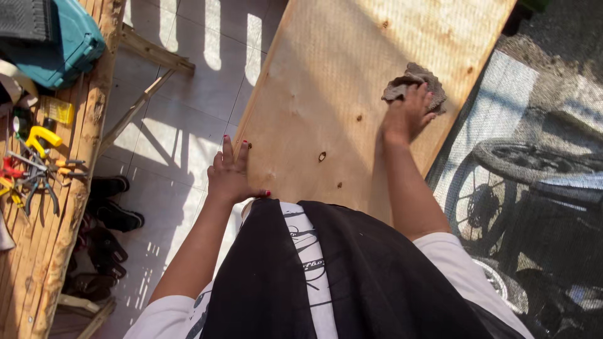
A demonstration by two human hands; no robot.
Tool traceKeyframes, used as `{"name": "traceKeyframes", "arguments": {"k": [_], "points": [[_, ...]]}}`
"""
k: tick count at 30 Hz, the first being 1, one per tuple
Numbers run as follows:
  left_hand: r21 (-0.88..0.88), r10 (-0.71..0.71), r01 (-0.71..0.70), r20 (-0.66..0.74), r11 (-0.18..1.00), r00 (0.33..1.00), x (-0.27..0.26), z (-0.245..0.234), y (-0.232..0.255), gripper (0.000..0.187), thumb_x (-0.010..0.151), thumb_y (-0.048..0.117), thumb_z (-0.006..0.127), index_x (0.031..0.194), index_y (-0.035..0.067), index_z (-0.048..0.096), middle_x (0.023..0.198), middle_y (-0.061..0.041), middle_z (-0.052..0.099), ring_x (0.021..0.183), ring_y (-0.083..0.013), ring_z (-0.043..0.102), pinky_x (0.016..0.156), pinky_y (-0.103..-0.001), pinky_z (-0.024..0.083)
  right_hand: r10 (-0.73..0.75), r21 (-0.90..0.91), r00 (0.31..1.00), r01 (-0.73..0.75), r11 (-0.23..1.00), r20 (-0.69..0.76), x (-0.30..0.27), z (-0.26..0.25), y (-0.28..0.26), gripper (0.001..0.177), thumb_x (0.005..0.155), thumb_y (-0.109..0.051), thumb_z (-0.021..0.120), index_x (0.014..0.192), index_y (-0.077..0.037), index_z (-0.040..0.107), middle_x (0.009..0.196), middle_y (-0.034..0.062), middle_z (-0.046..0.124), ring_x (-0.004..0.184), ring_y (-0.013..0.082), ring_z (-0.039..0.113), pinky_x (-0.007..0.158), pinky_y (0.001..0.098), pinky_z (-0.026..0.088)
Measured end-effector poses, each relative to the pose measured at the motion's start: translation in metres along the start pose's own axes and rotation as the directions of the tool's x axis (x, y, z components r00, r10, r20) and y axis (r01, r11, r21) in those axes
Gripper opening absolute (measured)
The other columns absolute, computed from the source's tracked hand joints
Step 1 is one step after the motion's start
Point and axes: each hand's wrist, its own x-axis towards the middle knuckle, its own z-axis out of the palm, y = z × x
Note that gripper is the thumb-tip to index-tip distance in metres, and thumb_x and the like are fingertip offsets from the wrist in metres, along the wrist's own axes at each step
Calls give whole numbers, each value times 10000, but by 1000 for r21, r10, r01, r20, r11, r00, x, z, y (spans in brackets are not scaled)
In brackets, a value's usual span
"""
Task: The person sands the surface of a wooden board by hand using a piece of sandpaper. The person uses both hands to apply pressure and move the sandpaper across the wood to smooth it.
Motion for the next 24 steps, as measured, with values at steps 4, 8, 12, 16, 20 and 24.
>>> {"name": "traceKeyframes", "arguments": {"k": [4,8,12,16,20,24], "points": [[-7,26,-27,-51,1000,998,8,18,-7,1527,417,827,872,1636,306,114,1692,-188,-45,1493,-440,225,1097,-558,365,-373,211,927,370,905,-26,-60,42,-74,463,970,-142,505,1419,-119,615,1567,95,497,1520,295,329,1225,641,84],[-51,32,-37,-106,998,994,9,27,-10,1536,413,804,876,1649,292,120,1703,-187,-24,1487,-450,243,1117,-571,354,-819,452,568,711,539,83,-163,52,-117,556,880,-133,606,1435,-154,605,1592,78,507,1524,293,418,1234,689,175],[-130,46,-66,-147,989,988,-2,27,-11,1534,414,777,874,1654,256,136,1715,-206,-26,1476,-446,268,1128,-574,369,-935,489,277,798,352,221,-212,24,-102,591,777,-226,729,1361,-219,639,1559,84,496,1468,306,390,1153,705,137],[-77,128,-141,-159,987,979,-3,18,-17,1485,455,774,900,1629,244,160,1668,-237,-21,1469,-475,252,1115,-578,360,-759,416,624,650,636,185,-163,20,-55,628,729,-370,850,1294,-182,651,1493,61,517,1399,263,467,1111,691,233],[-224,235,-244,-67,944,970,5,11,-43,1311,584,626,864,1637,254,177,1685,-241,53,1459,-432,359,1117,-485,414,-287,89,958,285,954,8,-139,0,-7,522,912,-132,587,1426,-211,633,1603,48,497,1501,290,398,1148,721,173],[-343,400,-391,-48,854,915,25,-3,-106,991,754,515,792,1602,272,339,1649,-213,250,1448,-392,412,1134,-461,411,-44,84,994,52,995,-101,-182,18,-38,461,984,-246,591,1435,-151,572,1579,111,471,1475,340,373,1120,677,237]]}}
